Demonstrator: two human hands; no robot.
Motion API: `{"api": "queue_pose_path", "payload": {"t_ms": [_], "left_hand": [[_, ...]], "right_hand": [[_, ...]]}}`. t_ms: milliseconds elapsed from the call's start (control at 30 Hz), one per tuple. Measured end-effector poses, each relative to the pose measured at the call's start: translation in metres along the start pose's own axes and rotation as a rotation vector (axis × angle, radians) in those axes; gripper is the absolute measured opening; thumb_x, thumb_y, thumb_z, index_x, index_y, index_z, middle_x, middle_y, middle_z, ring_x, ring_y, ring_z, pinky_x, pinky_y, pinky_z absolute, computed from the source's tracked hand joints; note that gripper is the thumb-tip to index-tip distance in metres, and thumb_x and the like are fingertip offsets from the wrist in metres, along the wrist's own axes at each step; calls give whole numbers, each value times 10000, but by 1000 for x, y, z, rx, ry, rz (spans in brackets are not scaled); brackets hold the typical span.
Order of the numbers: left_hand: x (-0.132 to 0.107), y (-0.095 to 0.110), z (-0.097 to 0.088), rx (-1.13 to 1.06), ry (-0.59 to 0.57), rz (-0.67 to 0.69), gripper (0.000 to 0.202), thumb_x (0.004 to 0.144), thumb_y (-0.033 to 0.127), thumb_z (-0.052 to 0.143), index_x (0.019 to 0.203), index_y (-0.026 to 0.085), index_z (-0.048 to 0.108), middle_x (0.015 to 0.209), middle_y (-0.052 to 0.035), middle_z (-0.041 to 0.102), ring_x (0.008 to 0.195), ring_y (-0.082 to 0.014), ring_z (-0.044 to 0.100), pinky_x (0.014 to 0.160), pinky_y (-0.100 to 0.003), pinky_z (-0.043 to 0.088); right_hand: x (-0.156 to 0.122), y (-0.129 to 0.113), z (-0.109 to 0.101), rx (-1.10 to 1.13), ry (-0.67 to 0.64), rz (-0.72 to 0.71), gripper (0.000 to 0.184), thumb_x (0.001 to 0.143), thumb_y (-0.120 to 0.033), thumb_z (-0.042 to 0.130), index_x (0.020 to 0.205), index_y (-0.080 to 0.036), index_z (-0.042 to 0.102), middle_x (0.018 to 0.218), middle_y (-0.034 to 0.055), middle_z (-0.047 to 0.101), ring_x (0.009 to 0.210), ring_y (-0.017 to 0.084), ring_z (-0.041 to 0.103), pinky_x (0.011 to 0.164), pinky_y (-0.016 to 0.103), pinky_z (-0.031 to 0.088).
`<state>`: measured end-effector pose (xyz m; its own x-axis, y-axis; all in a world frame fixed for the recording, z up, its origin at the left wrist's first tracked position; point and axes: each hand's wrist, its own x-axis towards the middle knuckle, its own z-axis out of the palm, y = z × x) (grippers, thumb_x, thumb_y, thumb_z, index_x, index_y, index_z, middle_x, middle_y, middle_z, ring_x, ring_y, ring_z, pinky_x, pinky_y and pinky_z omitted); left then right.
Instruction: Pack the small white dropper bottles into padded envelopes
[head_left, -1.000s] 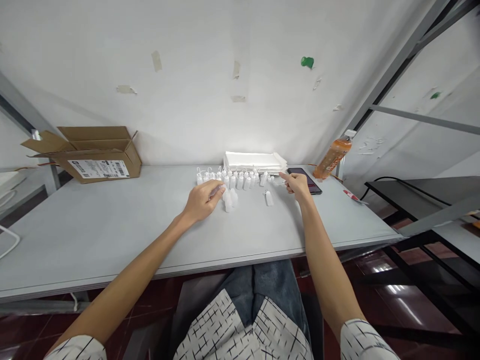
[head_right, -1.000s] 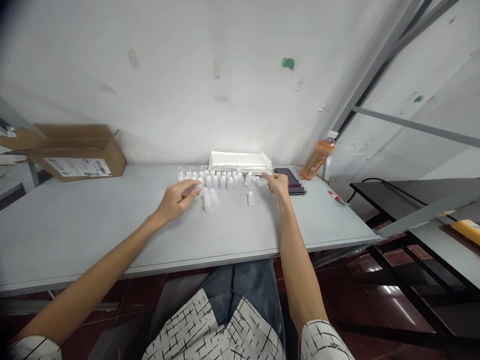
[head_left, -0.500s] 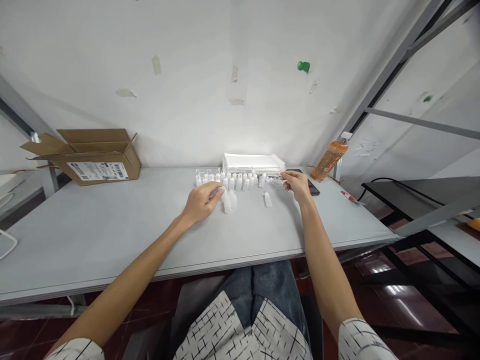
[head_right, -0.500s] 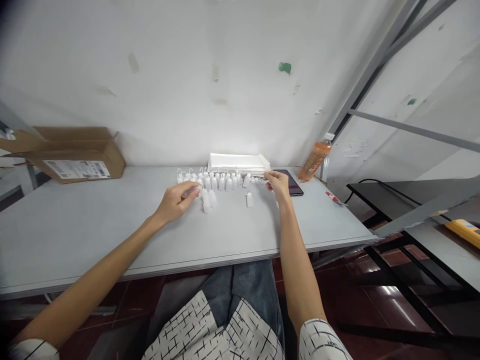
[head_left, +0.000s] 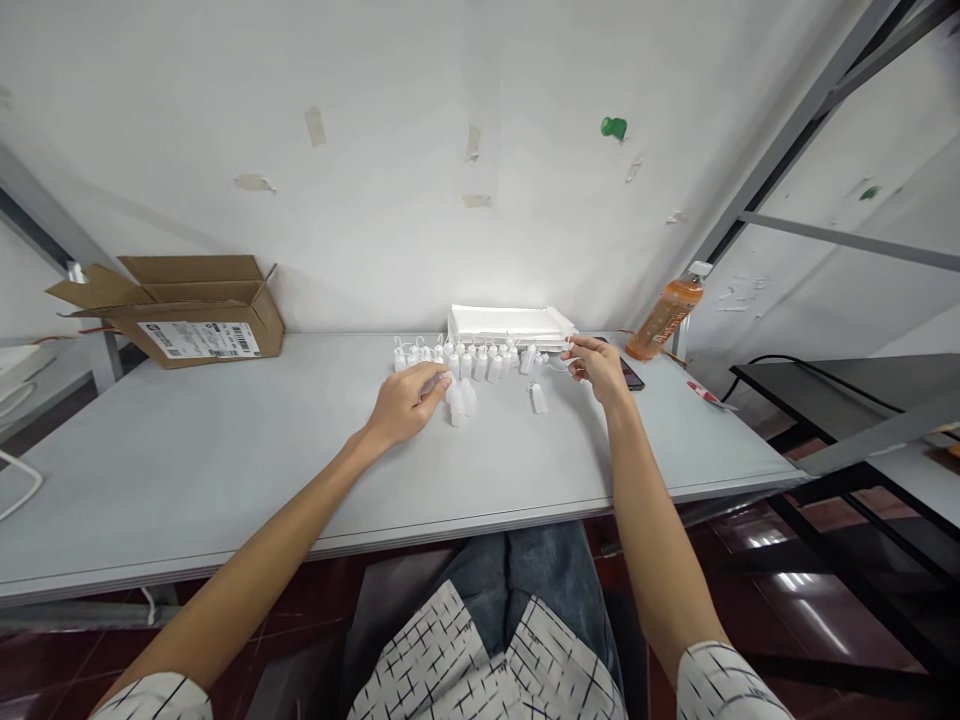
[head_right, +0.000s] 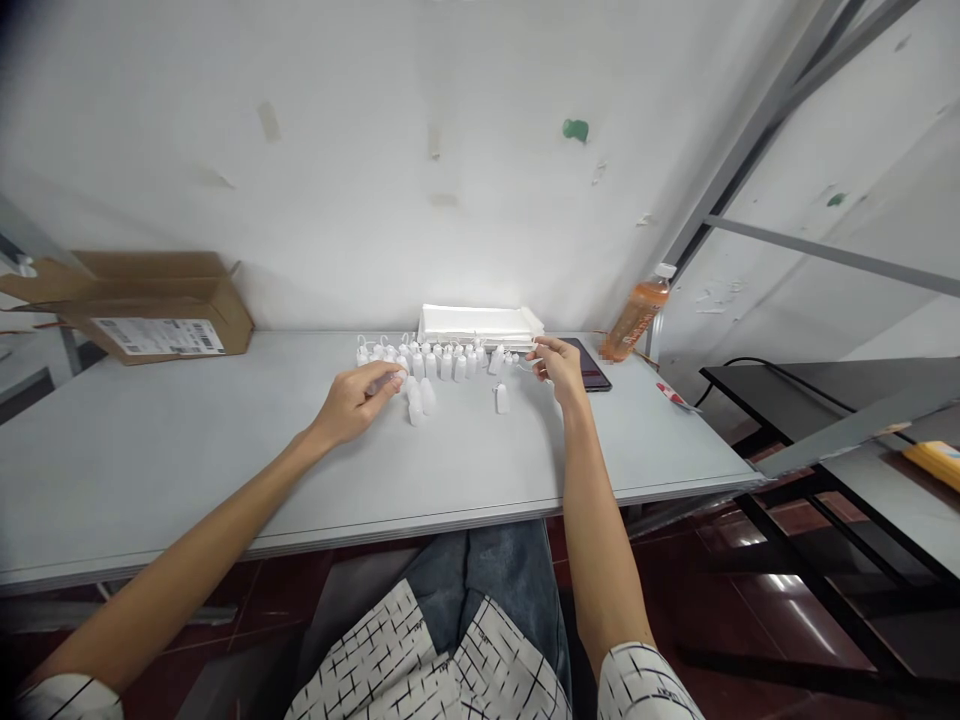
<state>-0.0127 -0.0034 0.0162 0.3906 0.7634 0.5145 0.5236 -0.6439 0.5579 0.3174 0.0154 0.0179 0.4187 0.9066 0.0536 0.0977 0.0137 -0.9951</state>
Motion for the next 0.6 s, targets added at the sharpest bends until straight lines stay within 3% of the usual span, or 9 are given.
{"api": "queue_pose_path", "payload": {"t_ms": [167, 300, 400, 500, 600], "left_hand": [[0, 0, 0, -6, -8, -8, 325, 940, 420, 434, 962, 184, 657, 894, -38, 694, 711, -159, 574, 603, -253, 434], [1, 0, 0, 1, -8, -3, 324, 941, 416, 435, 962, 182, 658, 893, -37, 695, 703, -156, 571, 601, -254, 429], [0, 0, 0, 6, -4, 3, 316, 943, 406, 435, 963, 183, 657, 884, -32, 691, 693, -150, 560, 606, -254, 425], [0, -1, 0, 6, -3, 8, 311, 947, 402, 435, 954, 183, 656, 862, -28, 683, 692, -149, 557, 601, -252, 418], [0, -2, 0, 7, 2, 18, 306, 948, 400, 437, 953, 183, 654, 847, -24, 678, 692, -148, 559, 600, -250, 415]], "right_hand": [[3, 10, 0, -320, 94, -6, 117, 748, -169, 577, 801, -109, 662, 723, 86, 722, 392, 98, 559, 376, 202, 359], [7, 16, -2, -447, 142, -57, 181, 804, -231, 542, 804, -134, 695, 843, 96, 753, 482, 141, 654, 439, 214, 411], [8, 16, -3, -612, 224, -129, 222, 831, -281, 543, 866, -168, 732, 741, 69, 739, 660, 207, 715, 633, 273, 500], [9, 16, -4, -753, 282, -159, 216, 822, -285, 570, 882, -191, 755, 594, 50, 688, 840, 261, 717, 815, 347, 498], [11, 20, -5, -729, 263, -128, 190, 798, -257, 583, 857, -183, 747, 614, 41, 692, 733, 236, 715, 795, 351, 510]]}}
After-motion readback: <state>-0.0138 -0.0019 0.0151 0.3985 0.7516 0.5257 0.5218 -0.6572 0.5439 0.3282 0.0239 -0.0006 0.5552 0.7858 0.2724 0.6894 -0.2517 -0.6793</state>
